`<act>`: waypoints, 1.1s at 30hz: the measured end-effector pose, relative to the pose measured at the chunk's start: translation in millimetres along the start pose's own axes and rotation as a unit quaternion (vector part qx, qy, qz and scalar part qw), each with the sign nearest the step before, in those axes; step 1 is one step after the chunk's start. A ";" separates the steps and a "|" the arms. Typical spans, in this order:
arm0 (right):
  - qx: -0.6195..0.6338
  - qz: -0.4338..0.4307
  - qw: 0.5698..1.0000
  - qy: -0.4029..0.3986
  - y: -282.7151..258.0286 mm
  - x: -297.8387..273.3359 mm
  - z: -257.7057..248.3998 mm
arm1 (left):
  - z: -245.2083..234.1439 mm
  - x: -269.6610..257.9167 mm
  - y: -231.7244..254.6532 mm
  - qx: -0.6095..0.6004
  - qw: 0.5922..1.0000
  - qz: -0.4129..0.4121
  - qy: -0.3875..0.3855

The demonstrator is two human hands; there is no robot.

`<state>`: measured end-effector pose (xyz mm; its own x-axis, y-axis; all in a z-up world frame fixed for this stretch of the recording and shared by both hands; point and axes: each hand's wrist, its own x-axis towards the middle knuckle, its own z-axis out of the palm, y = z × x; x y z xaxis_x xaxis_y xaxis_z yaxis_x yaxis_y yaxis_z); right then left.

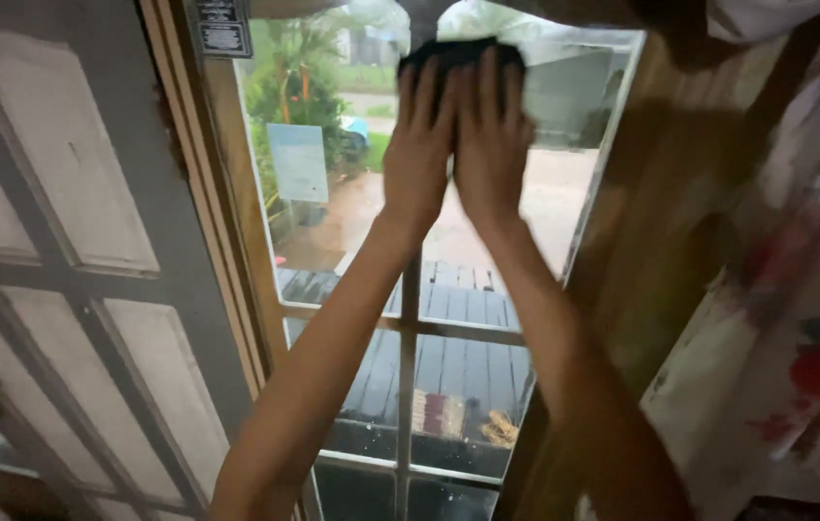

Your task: The person wipes a multi-pane glass door with a dark cloth, moving methodically across each pane from bottom to top and side to side. The person handles the cloth and the glass door throughout the task.

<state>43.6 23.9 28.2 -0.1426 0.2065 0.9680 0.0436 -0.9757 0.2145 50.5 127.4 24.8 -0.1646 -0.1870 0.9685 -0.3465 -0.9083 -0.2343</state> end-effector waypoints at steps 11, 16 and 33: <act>0.096 -0.001 0.984 -0.150 -21.7 -39.3 -47.5 | -37.9 -42.7 16.4 -0.045 0.998 -0.039 -0.017; 0.096 0.004 0.984 -0.152 -26.5 -53.9 -54.7 | -53.8 -52.0 19.3 -0.026 0.997 -0.035 -0.062; 0.049 -0.024 0.997 -0.053 -22.0 -9.4 -21.9 | -35.9 -22.8 -8.8 0.004 0.995 -0.059 -0.076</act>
<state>22.3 41.9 11.6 -0.0416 0.2651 0.9633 0.1367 -0.9536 0.2683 24.1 153.1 1.7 0.0185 -0.1323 0.9910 -0.3469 -0.9305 -0.1177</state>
